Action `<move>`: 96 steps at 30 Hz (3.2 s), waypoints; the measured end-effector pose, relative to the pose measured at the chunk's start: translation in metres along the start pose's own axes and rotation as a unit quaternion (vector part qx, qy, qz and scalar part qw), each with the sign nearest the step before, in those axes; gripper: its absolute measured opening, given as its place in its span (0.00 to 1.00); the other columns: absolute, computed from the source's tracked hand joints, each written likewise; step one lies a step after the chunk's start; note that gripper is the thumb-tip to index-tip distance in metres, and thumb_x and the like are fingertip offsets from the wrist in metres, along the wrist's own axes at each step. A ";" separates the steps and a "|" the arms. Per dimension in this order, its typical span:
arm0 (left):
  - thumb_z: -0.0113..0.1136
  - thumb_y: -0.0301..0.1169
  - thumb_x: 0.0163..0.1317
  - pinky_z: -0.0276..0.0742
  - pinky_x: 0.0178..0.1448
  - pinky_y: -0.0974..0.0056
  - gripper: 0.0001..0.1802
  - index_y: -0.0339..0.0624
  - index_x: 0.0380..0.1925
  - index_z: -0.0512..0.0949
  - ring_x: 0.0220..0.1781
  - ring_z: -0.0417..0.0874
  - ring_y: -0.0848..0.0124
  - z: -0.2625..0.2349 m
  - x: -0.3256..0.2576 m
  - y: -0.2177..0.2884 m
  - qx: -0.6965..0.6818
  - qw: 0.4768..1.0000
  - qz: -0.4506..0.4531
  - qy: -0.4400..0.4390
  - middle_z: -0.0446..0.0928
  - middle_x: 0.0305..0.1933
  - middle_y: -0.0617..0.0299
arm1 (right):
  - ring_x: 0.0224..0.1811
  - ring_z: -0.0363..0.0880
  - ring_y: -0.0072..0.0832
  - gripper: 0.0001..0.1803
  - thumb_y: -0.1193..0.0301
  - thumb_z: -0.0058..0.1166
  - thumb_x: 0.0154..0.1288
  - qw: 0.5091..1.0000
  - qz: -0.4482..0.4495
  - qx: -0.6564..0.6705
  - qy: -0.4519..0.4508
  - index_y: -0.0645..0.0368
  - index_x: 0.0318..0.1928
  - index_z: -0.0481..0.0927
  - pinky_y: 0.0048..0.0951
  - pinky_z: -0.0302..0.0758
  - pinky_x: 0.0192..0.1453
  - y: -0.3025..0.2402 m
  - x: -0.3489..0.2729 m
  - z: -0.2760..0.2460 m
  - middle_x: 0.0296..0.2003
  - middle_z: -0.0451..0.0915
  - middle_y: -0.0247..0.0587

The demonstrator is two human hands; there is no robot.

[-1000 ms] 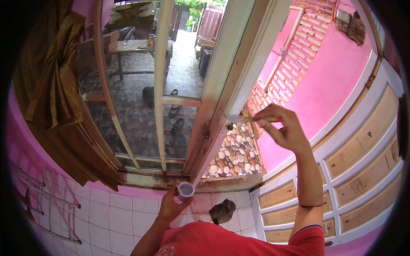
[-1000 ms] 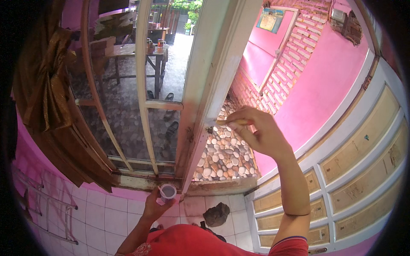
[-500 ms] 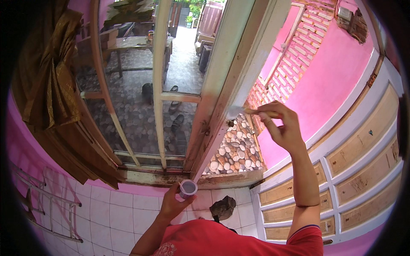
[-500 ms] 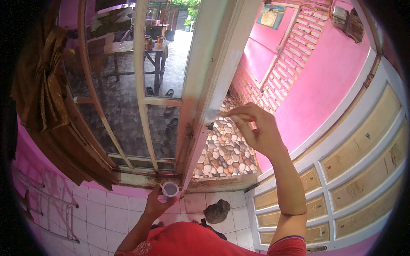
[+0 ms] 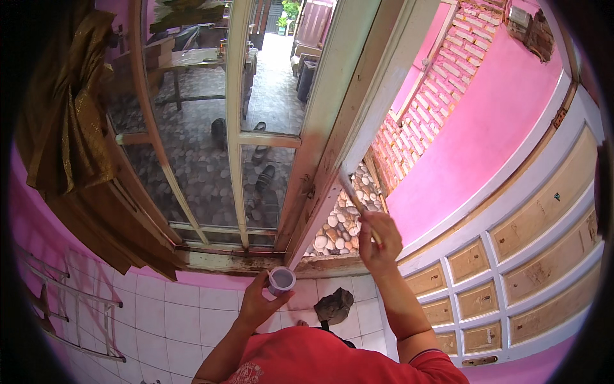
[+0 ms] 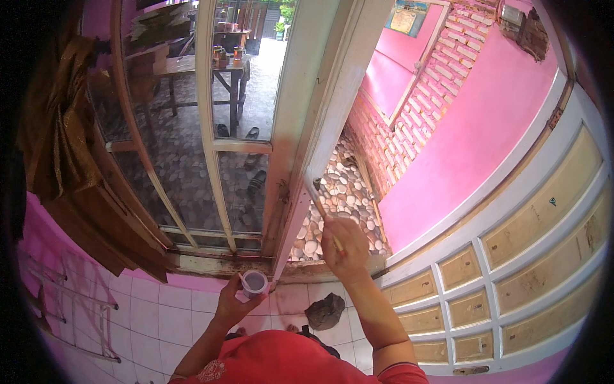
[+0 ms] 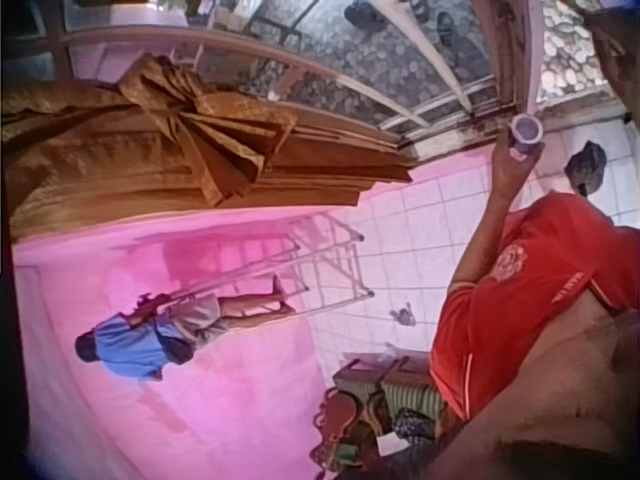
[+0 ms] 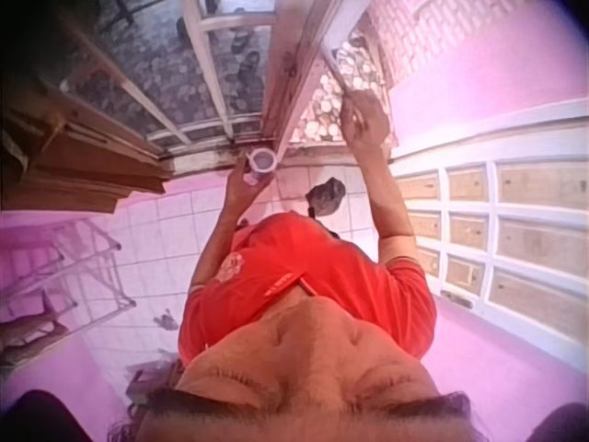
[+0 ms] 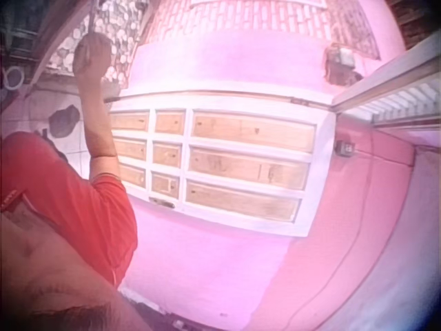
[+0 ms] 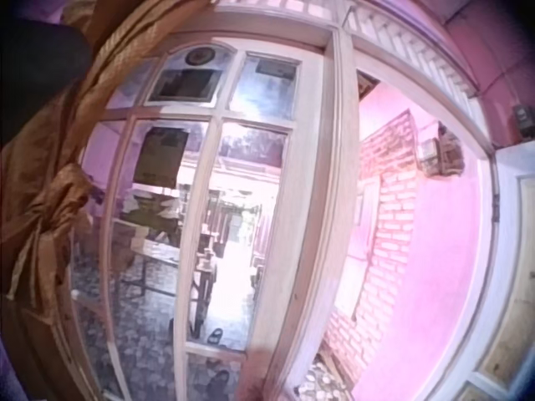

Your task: The person paints a door frame by hand using a brush and a small container of white paint.

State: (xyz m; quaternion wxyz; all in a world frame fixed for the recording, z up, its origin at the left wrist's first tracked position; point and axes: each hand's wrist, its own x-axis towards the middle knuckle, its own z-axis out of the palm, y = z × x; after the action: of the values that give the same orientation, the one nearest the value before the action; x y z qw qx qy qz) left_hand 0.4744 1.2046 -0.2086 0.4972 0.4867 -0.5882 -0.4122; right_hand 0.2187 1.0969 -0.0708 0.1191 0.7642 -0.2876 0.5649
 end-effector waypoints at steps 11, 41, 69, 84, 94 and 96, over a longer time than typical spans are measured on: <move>0.81 0.37 0.56 0.79 0.57 0.61 0.30 0.40 0.54 0.77 0.50 0.85 0.67 -0.003 0.001 0.004 0.001 1.000 -0.013 -0.015 0.84 0.48 0.57 | 0.34 0.85 0.37 0.11 0.85 0.61 0.66 1.000 0.003 -0.015 -0.012 0.66 0.49 0.81 0.32 0.81 0.38 -0.009 0.003 -0.001 0.35 0.85 0.50; 0.81 0.35 0.55 0.81 0.55 0.59 0.29 0.39 0.51 0.76 0.49 0.88 0.64 0.002 -0.004 0.015 0.014 1.000 -0.001 0.002 0.86 0.45 0.54 | 0.35 0.84 0.29 0.03 0.80 0.58 0.72 0.995 0.096 -0.006 -0.011 0.66 0.42 0.83 0.27 0.78 0.40 -0.011 0.013 -0.008 0.34 0.85 0.46; 0.81 0.38 0.56 0.80 0.56 0.60 0.31 0.40 0.55 0.76 0.51 0.86 0.65 0.007 0.001 0.011 -0.004 1.000 -0.005 -0.011 0.85 0.47 0.56 | 0.39 0.85 0.28 0.12 0.76 0.63 0.71 0.991 -0.114 -0.014 0.067 0.64 0.53 0.84 0.30 0.83 0.46 0.012 0.221 -0.097 0.40 0.86 0.43; 0.81 0.38 0.56 0.80 0.55 0.62 0.29 0.38 0.52 0.77 0.50 0.87 0.66 0.004 0.000 0.013 0.003 1.000 0.013 -0.004 0.85 0.46 0.55 | 0.38 0.85 0.37 0.13 0.74 0.65 0.67 0.966 -0.053 -0.020 -0.251 0.59 0.52 0.84 0.34 0.82 0.39 -0.003 0.161 -0.094 0.41 0.86 0.45; 0.81 0.39 0.56 0.80 0.55 0.61 0.28 0.39 0.51 0.77 0.50 0.86 0.65 0.006 0.000 0.014 -0.008 1.000 0.015 -0.010 0.85 0.46 0.56 | 0.40 0.85 0.23 0.09 0.78 0.61 0.72 0.996 -0.079 0.023 -0.037 0.63 0.50 0.85 0.25 0.81 0.43 0.014 0.258 -0.112 0.41 0.87 0.40; 0.81 0.39 0.56 0.80 0.55 0.61 0.29 0.39 0.52 0.77 0.50 0.86 0.65 0.006 0.001 0.012 0.000 1.000 0.014 -0.013 0.84 0.46 0.56 | 0.40 0.85 0.24 0.09 0.79 0.61 0.71 0.995 -0.092 0.038 -0.005 0.63 0.50 0.86 0.26 0.81 0.42 0.010 0.263 -0.115 0.41 0.87 0.40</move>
State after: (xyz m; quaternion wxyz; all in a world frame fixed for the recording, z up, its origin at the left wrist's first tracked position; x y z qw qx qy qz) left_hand 0.4666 1.2061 -0.1978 0.4950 0.4728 -0.6020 -0.4111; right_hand 0.1734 1.0667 0.2116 0.1404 0.7945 -0.1950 0.5577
